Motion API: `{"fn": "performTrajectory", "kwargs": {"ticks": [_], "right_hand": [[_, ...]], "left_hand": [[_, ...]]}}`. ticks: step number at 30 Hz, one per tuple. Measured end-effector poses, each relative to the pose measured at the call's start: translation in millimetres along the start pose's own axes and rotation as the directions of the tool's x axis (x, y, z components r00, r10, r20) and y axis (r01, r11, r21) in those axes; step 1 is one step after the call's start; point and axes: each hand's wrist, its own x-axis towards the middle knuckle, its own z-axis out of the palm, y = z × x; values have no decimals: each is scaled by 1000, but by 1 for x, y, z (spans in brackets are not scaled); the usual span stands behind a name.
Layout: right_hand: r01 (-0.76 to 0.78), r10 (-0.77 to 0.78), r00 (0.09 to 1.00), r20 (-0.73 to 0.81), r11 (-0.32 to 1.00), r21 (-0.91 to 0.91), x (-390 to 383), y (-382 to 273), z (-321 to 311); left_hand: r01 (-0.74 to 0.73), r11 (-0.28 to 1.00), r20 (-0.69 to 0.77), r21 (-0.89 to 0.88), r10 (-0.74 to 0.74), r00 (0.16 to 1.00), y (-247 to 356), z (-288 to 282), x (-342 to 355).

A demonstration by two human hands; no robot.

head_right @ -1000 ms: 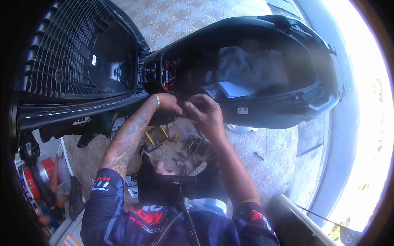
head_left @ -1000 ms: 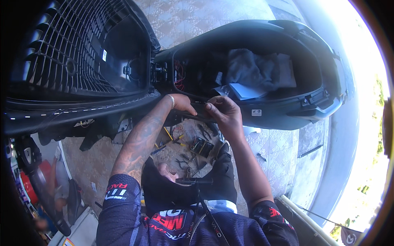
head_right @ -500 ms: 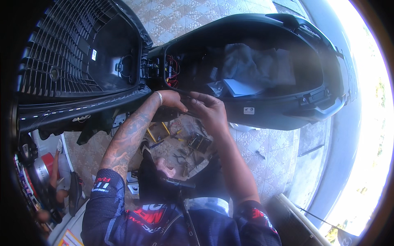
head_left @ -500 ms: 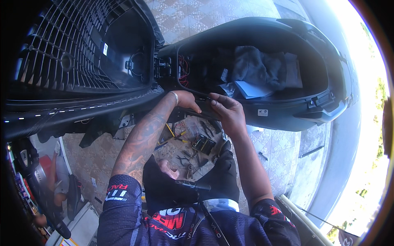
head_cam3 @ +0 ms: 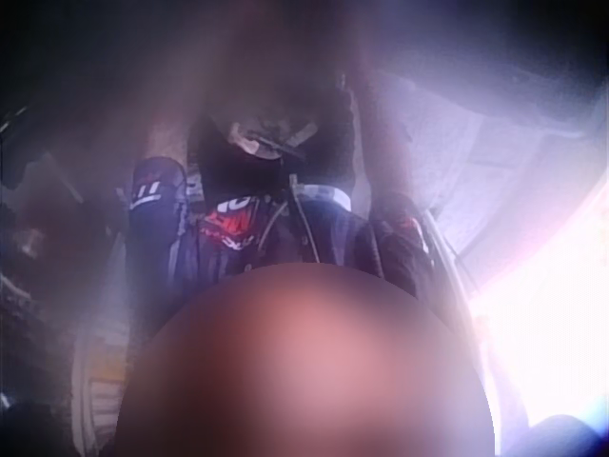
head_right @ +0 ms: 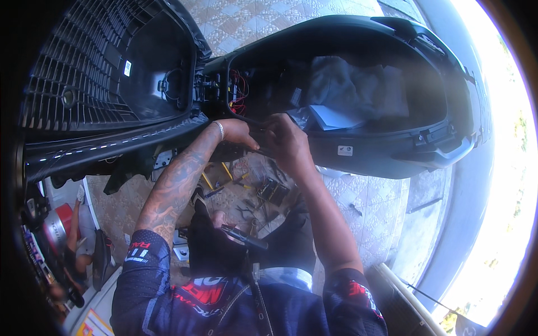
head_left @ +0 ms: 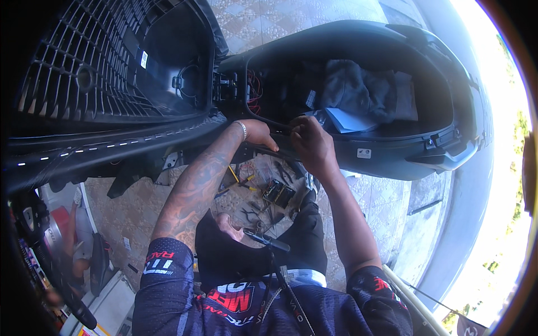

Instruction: The person is working on a motorcycle, specifically focusing on the under-seat area. They manipulate wires and components within the storage compartment, then reattach the seat and secure it with screws.

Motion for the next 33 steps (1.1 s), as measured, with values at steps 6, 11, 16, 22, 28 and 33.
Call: {"fn": "performTrajectory", "kwargs": {"ticks": [6, 11, 16, 22, 28, 33], "right_hand": [[55, -53, 998, 28, 996, -73, 0, 7, 9], [116, -114, 993, 31, 990, -75, 5, 10, 7], [220, -208, 975, 71, 940, -261, 2, 5, 6], [267, -259, 964, 62, 935, -232, 7, 9, 10], [251, -261, 965, -33, 950, -188, 14, 20, 21], [140, -149, 985, -88, 985, -102, 12, 19, 28]], "left_hand": [[-14, 999, -10, -39, 14, 1000, -1, 0, -2], [48, 997, 8, -54, -48, 999, 1, 0, 0], [59, 996, 14, -68, -58, 998, 1, 0, -1], [11, 998, 7, -59, -11, 1000, -2, 1, -1], [35, 998, 12, -45, -34, 999, -2, 2, 3], [26, 995, 0, -93, -26, 1000, -4, 5, 4]]}}
